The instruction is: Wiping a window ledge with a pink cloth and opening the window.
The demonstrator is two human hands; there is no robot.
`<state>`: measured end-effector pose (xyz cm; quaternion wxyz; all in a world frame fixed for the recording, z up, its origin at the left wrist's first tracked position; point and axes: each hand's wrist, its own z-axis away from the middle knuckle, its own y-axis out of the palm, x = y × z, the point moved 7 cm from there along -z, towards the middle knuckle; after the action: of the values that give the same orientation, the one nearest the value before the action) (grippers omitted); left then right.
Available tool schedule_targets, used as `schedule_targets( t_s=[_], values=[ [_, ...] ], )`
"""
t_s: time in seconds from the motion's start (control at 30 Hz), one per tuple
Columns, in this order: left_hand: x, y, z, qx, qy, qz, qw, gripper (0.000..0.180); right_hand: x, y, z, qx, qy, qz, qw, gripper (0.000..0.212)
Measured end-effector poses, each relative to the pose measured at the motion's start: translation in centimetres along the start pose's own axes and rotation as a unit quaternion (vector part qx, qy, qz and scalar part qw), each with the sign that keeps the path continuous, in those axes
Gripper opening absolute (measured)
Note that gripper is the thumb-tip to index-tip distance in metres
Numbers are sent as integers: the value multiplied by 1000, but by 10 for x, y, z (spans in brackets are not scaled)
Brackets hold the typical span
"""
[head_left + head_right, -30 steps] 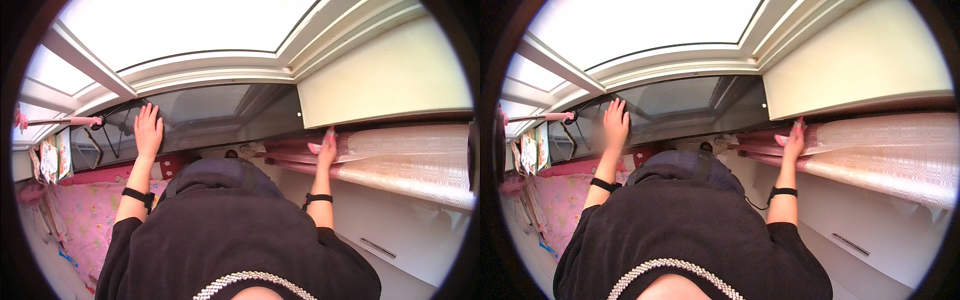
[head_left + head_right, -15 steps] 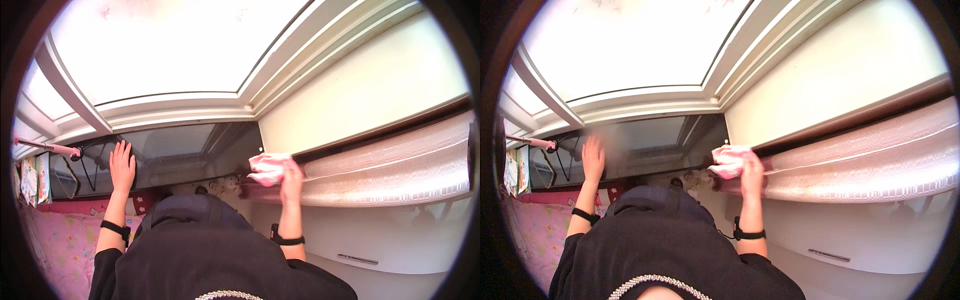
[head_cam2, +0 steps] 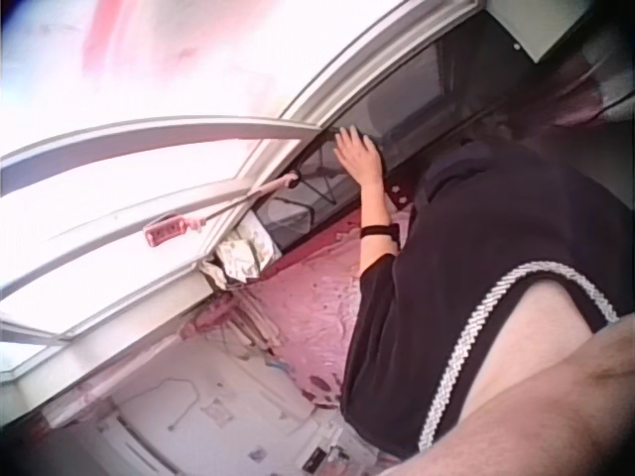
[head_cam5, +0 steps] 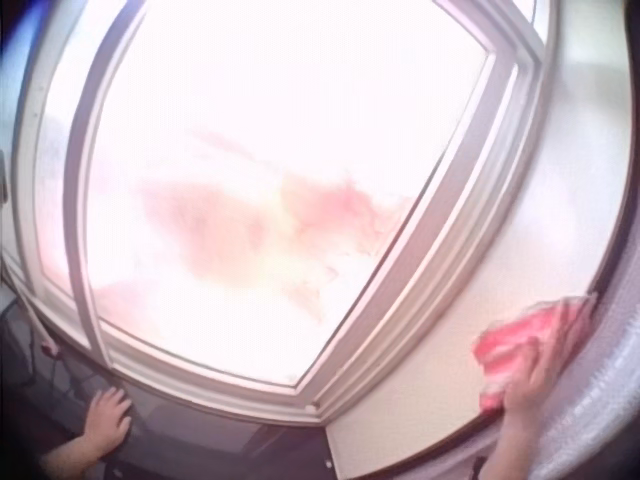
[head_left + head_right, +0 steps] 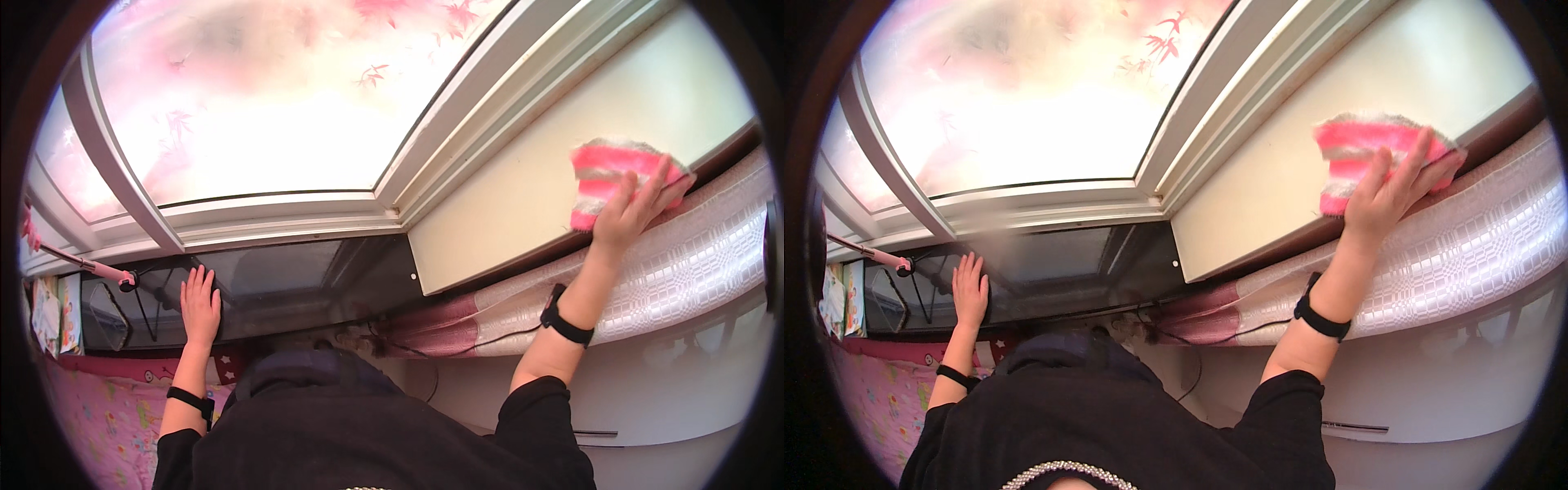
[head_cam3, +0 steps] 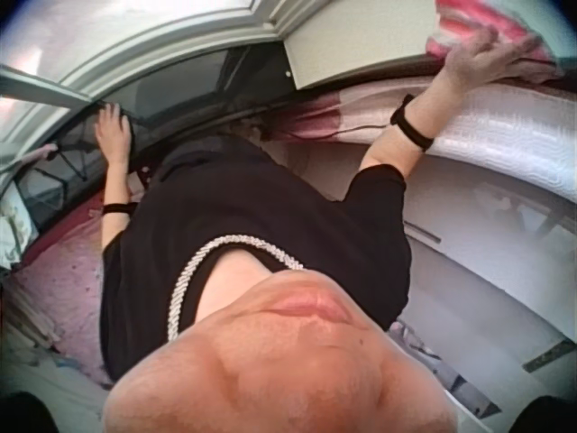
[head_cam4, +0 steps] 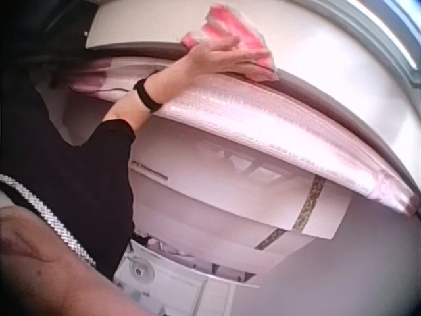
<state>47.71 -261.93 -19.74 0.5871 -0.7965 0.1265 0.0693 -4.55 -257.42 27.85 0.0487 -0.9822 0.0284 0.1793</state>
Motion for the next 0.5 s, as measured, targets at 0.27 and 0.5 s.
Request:
schedule_targets(
  t_s=[0.27,0.5],
  values=[
    [7,-3,9,5,-10,7,1000,44,81,10,139,112,73,62,989,64],
    [1,-9,1,17,-8,4,1000,44,131,28,358,207,393,-192,875,58]
  ],
)
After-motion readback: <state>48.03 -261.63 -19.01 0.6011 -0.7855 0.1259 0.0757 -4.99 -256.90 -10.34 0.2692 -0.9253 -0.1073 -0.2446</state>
